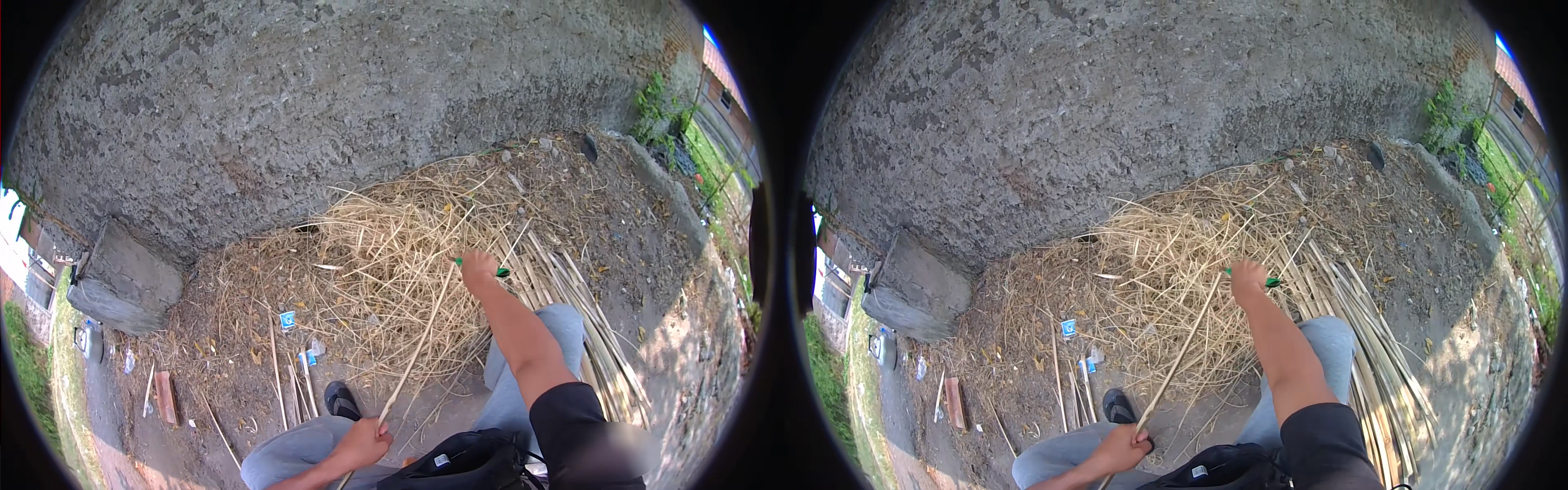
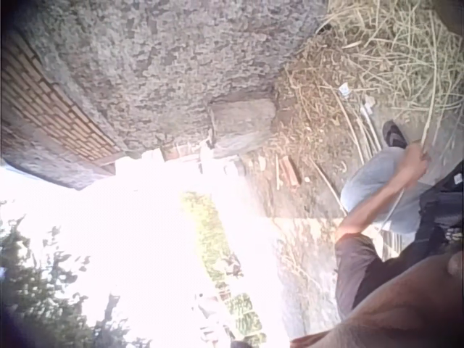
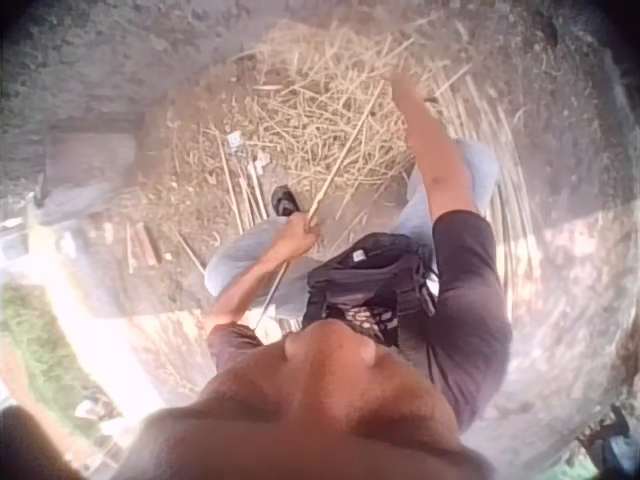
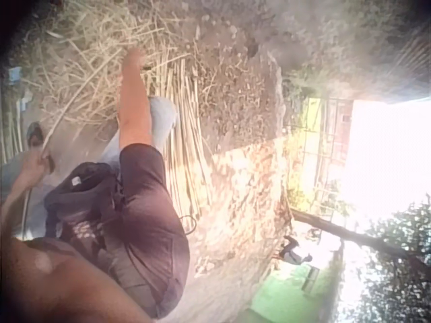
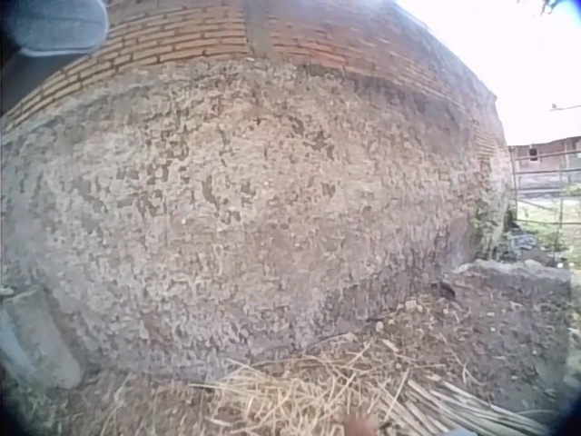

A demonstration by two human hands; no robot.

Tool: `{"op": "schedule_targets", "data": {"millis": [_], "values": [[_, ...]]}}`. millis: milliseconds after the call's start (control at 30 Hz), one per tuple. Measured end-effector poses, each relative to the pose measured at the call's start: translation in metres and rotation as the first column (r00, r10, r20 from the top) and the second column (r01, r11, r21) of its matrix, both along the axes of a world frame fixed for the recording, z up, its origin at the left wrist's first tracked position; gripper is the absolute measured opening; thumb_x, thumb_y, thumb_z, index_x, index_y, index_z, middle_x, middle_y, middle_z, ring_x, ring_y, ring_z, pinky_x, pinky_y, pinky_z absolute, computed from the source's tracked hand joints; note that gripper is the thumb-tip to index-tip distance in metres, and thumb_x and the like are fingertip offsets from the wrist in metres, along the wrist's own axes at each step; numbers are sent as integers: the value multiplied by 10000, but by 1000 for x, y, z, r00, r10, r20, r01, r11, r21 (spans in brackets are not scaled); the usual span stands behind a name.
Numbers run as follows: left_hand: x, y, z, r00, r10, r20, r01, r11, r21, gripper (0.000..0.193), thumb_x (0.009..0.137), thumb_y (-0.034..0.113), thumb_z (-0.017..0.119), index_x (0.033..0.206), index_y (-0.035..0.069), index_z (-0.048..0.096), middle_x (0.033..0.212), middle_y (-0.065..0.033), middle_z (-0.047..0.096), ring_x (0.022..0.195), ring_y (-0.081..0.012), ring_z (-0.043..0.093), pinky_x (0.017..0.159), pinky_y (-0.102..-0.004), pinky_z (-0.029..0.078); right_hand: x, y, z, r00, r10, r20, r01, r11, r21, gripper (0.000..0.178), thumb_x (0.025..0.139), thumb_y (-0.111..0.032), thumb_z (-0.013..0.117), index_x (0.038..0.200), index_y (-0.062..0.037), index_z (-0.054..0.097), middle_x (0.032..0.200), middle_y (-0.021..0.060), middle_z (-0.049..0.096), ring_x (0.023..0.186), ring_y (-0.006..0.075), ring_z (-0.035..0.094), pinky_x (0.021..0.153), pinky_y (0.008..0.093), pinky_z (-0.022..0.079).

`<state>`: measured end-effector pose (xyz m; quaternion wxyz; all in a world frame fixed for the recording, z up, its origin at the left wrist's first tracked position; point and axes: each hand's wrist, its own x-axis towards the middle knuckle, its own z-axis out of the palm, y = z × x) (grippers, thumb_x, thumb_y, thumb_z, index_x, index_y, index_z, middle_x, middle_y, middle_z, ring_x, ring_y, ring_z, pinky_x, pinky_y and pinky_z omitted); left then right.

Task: The person splits a bamboo stick with a metal blade and then scrapes down the bamboo strip using a utility knife.

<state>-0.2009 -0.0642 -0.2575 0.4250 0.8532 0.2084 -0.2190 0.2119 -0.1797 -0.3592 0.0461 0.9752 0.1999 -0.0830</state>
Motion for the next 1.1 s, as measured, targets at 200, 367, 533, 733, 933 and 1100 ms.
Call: {"op": "schedule_targets", "data": {"millis": [200, 367, 533, 733, 933, 1100], "values": [[27, 49, 23, 862, 409, -299, -500, 781, -374, 281, 827, 40, 532, 647, 137, 339, 492, 35, 368, 367, -62, 315, 335, -270, 194, 14, -28, 27, 996, -72, -48, 76, 993, 92, 155, 837, -99, 611, 955, -46, 697, 974, 158, 688, 923, 305, 685, 745, 393, 565], [63, 60, 18, 846, 454, -279, -527, 635, -565, 327, 824, -31, 541, 677, 154, 315, 532, 62, 302, 392, -31, 288, 338, -249, 153, -56, 15, 96, 976, 209, 57, -216, 938, 272, 107, 787, -79, 606, 851, -20, 668, 895, 199, 668, 822, 310, 684, 656, 413, 552], [89, 54, 35, 882, 429, -195, -448, 638, -626, 330, 829, -30, 547, 684, 161, 321, 548, 67, 314, 394, -25, 276, 339, -245, 148, -132, 17, 162, 884, 447, 138, -466, 819, 334, 117, 767, -103, 608, 840, -28, 659, 793, 172, 665, 755, 315, 684, 614, 429, 539], [122, 43, 47, 922, 308, -234, -376, 572, -729, 357, 853, -13, 573, 682, 167, 316, 534, 77, 294, 389, -21, 266, 337, -235, 143, -127, 1, 167, 881, 437, 180, -470, 768, 435, 92, 735, -66, 596, 805, -33, 647, 664, 173, 637, 631, 344, 664, 572, 446, 526], [143, 42, 43, 941, 249, -229, -333, 567, -753, 382, 865, 11, 602, 679, 166, 307, 518, 82, 273, 376, -22, 268, 327, -224, 149, -105, 9, 145, 922, 251, 294, -374, 771, 515, 64, 717, -82, 606, 753, -32, 624, 618, 172, 624, 606, 335, 658, 559, 438, 519], [151, 41, 39, 927, 301, -223, -361, 563, -743, 379, 860, 14, 606, 679, 164, 310, 523, 80, 285, 379, -21, 270, 321, -220, 153, -114, 13, 130, 889, 370, 270, -457, 756, 470, 67, 736, -85, 591, 758, -35, 630, 624, 171, 628, 592, 321, 660, 532, 426, 518]]}}
